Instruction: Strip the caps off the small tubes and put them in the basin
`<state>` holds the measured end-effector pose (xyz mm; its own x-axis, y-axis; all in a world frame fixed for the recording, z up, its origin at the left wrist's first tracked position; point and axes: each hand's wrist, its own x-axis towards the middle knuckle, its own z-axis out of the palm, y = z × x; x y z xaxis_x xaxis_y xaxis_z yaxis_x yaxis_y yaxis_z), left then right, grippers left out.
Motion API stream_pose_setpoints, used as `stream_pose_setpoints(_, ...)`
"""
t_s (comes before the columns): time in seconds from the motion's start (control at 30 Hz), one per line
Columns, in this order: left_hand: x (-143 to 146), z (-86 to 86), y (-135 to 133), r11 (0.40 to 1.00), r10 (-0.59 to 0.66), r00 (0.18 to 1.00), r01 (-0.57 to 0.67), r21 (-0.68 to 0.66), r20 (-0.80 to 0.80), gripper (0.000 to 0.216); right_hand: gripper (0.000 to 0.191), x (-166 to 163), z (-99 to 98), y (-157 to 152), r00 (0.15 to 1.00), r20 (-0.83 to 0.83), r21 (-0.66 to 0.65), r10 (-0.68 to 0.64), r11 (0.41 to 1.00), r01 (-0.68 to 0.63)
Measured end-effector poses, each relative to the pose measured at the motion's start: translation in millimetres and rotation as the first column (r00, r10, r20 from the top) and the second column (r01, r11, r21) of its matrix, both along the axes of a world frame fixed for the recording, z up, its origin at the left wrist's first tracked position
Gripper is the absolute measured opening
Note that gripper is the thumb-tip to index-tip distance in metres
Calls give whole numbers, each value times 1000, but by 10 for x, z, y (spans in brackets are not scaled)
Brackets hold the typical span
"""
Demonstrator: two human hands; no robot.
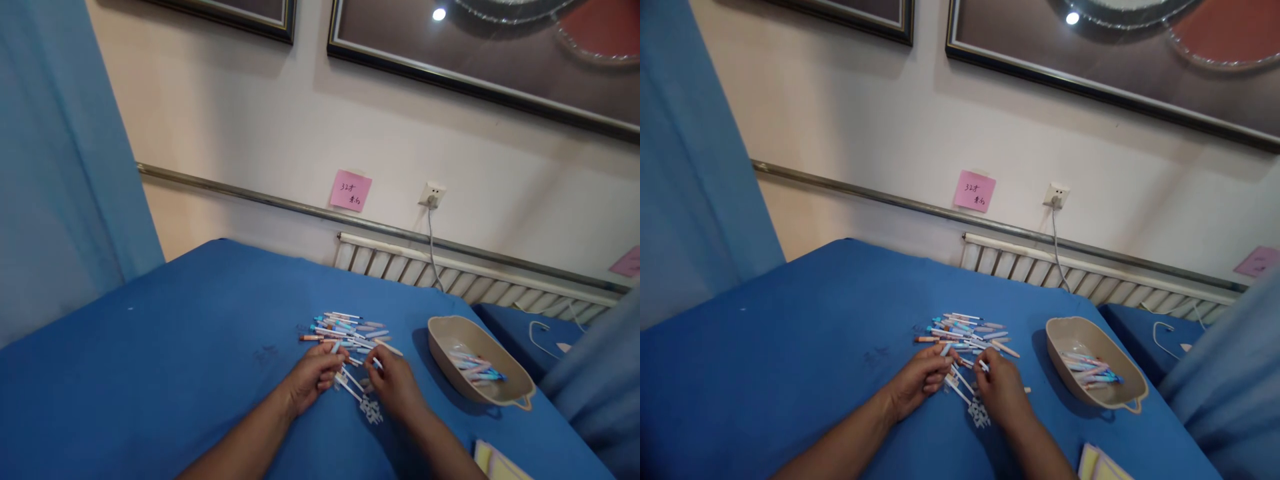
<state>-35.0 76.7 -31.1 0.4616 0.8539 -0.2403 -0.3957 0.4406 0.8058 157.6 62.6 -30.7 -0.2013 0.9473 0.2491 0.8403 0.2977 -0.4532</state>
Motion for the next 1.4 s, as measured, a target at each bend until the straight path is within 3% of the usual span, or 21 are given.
stream_pose_setpoints(0.07, 27, 17, -32, 998, -17, 995, 22, 54, -98, 24, 10, -50, -29, -106, 974, -228, 9, 10, 1000, -8)
stream_pose_setpoints(0.17, 69, 19, -68, 983, -33, 969, 75, 167, -244, 29, 8, -117, -47, -181, 928, -371, 40, 44, 999, -31)
stream_pose_setpoints(0.47, 170, -71, -29, 945, 25, 940, 89, 315, -341, 39, 13, -46, -4, -183, 927, -347, 59, 143, 990, -131)
stream_pose_setpoints(0.67, 171, -33, -19, 955, -12, 899, 140, 263, -437, 40, 13, -7, 39, -187, 905, -376, 59, 197, 980, -189)
stream_pose_setpoints(0.77, 164, -4, -27, 972, -17, 891, 122, 203, -454, 42, 23, 11, 65, -171, 813, -574, 25, 100, 994, -104)
stream_pose_setpoints(0.9, 150, 29, -28, 988, -10, 910, 72, 134, -414, 42, 51, 102, 48, -104, 484, -864, -157, -138, 988, 0)
stream_pose_setpoints(1.0, 133, 46, -25, 994, 7, 934, 32, 104, -357, 42, 61, 153, 22, -58, 285, -930, -253, -230, 967, -44)
stream_pose_setpoints(1.13, 111, 52, -19, 997, 16, 957, 6, 73, -289, 42, 66, 121, 12, -53, 136, -953, -290, -272, 947, -137)
stream_pose_setpoints(1.23, 104, 52, -13, 999, 9, 967, 5, 53, -254, 41, 58, 72, 16, -71, 96, -963, -265, -251, 948, -179)
stream_pose_setpoints(1.4, 103, 51, -7, 999, 15, 971, -4, 43, -239, 40, 35, 34, -3, -95, 204, -959, -240, -196, 945, -220)
